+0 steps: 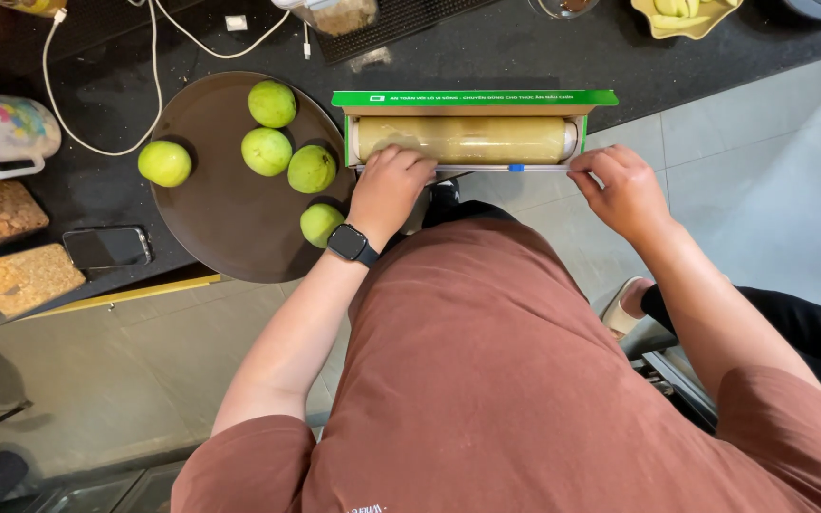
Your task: Wrapping individual green fruits in plastic wrap at a counter
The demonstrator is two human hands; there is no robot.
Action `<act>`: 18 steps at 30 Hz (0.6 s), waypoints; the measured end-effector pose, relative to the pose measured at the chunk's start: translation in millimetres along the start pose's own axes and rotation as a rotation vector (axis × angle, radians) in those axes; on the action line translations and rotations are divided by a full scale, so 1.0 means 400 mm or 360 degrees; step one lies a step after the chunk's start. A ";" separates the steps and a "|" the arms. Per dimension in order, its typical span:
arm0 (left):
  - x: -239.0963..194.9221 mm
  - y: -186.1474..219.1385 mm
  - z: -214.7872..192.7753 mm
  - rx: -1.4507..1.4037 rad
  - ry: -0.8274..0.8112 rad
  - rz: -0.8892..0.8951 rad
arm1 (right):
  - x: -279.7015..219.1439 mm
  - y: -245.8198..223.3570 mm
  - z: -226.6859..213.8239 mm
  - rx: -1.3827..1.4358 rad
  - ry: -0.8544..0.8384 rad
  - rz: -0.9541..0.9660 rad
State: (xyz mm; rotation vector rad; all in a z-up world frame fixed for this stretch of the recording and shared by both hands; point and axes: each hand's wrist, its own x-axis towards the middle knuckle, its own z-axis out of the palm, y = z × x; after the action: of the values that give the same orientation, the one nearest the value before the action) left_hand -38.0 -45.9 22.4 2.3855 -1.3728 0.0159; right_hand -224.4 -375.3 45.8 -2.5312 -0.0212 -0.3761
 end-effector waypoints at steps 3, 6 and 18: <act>0.012 -0.006 0.004 0.0004 0.0013 0.0048 | 0.012 -0.005 -0.013 0.0133 -0.0020 0.0041; 0.017 -0.019 0.000 0.0000 0.0007 0.0118 | 0.014 0.012 -0.007 0.0194 -0.0005 -0.0102; -0.030 -0.030 0.043 0.0319 0.0317 0.0458 | 0.007 -0.020 -0.008 -0.0066 0.0100 -0.0202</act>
State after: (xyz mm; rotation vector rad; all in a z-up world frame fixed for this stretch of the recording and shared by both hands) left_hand -37.5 -36.2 0.4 2.2433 -1.6680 0.4764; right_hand -223.3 -370.6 53.5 -2.5647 -0.1520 -0.5107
